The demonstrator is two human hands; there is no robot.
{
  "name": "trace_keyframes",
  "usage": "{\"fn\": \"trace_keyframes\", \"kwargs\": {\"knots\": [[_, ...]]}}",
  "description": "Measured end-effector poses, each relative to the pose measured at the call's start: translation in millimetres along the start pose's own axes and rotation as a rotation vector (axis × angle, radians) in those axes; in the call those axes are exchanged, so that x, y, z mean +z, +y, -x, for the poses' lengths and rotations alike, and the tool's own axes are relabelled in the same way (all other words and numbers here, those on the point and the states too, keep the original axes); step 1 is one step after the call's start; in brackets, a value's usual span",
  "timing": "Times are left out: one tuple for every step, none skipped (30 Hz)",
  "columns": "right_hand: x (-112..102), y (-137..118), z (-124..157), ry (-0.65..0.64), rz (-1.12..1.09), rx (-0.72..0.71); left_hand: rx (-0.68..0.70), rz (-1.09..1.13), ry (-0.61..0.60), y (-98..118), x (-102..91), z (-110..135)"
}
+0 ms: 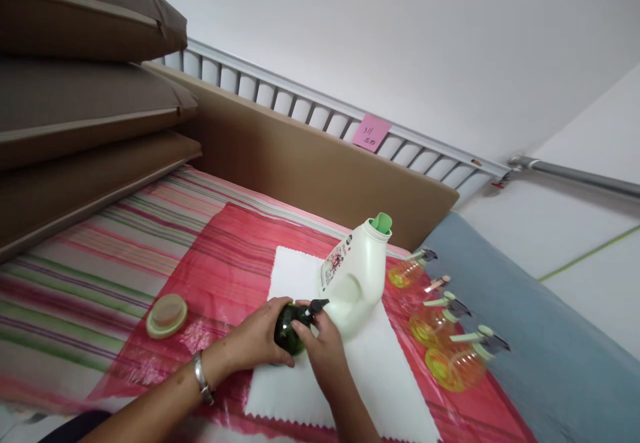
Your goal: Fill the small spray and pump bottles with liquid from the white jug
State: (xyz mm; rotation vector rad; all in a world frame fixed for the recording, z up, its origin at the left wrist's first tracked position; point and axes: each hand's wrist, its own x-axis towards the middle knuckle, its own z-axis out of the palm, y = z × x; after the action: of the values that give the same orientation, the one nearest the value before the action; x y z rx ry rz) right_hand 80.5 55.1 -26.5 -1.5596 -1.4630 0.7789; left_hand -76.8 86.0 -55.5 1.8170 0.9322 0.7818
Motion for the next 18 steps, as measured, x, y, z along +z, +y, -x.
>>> {"fn": "trace_keyframes", "kwargs": {"knots": [[0,0,0,0.003,0.005,-0.003,-0.001,0.002,0.004,0,0.2,0],[1,1,0,0.021,0.016,-0.002,-0.004,0.001,0.01,0,0.6,-1],[2,1,1,0.048,0.03,0.002,-0.007,-0.001,0.015,0,1.2,-1],[4,2,1,0.079,0.042,0.01,-0.012,-0.001,0.02,0,1.9,-1],[6,3,2,0.104,0.051,0.02,-0.015,-0.001,0.022,-1,2.7,-2],[7,4,3,0.118,0.051,0.03,-0.017,-0.001,0.023,-1,3.4,-2],[8,5,3,0.122,0.043,0.041,-0.018,-0.004,0.024,-1,4.1,-2],[8,5,4,0.118,0.027,0.049,-0.019,-0.009,0.027,-1,4.6,-1],[6,4,5,0.113,0.008,0.054,-0.02,-0.019,0.033,-1,5.2,-1],[3,3,7,0.11,-0.01,0.057,-0.019,-0.034,0.041,-1,5.7,0],[0,1,8,0.113,-0.026,0.058,-0.015,-0.053,0.052,0,6.5,1],[-5,-2,11,0.123,-0.035,0.059,-0.007,-0.076,0.064,1,7.5,2],[-9,-6,13,0.137,-0.037,0.063,0.005,-0.103,0.077,3,9.0,4],[-14,-10,16,0.148,-0.033,0.069,0.021,-0.136,0.094,5,11.1,6],[-18,-14,19,0.155,-0.027,0.079,0.041,-0.174,0.113,7,13.9,8],[-23,-18,23,0.157,-0.019,0.091,0.065,-0.213,0.133,10,17.4,10],[-27,-22,27,0.155,-0.011,0.105,0.089,-0.253,0.158,12,21.7,12],[-31,-26,30,0.151,-0.002,0.119,0.114,-0.291,0.186,14,26.6,15]]}}
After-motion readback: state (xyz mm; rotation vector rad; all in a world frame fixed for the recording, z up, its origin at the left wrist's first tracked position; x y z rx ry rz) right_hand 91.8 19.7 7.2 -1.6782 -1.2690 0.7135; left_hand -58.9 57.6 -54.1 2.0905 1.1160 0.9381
